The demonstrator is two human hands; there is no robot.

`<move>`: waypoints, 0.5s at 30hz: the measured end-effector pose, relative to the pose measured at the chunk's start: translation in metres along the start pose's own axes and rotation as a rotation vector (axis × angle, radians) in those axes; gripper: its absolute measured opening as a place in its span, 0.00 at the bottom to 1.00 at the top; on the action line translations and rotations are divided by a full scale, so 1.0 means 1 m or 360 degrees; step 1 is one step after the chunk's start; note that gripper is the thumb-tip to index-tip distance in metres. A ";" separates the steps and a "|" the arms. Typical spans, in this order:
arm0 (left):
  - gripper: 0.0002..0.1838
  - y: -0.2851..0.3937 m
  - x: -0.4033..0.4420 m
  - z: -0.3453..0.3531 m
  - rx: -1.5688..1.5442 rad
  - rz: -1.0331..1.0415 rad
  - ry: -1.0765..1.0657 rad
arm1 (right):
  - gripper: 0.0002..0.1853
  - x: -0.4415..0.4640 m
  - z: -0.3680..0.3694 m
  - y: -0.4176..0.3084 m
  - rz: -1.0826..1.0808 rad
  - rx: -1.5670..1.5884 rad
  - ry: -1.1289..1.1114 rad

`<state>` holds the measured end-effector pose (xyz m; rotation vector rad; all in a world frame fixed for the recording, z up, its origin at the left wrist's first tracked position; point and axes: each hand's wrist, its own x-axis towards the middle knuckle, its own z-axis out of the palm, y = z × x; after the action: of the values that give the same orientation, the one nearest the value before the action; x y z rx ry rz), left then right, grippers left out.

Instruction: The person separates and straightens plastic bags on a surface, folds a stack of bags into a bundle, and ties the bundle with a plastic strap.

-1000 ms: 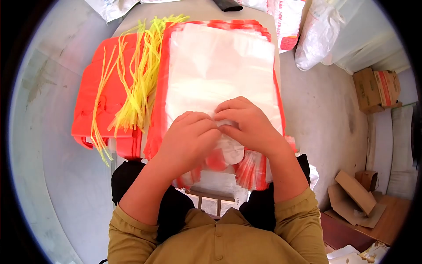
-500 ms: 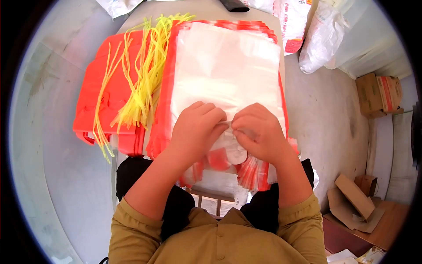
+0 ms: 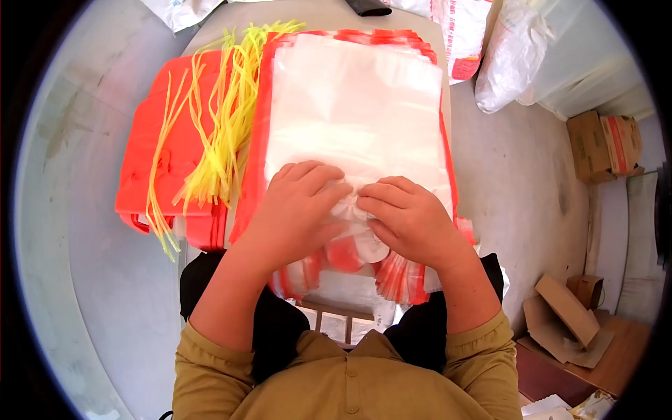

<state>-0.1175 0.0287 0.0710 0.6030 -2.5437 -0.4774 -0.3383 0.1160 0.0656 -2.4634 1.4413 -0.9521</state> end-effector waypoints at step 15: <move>0.21 -0.011 0.001 0.008 0.0085 0.0073 0.0053 | 0.18 0.004 0.001 -0.010 0.0148 -0.0130 0.0030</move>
<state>-0.1187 0.0201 0.0603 0.5661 -2.5397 -0.3811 -0.3288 0.1179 0.0713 -2.4246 1.6167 -0.9185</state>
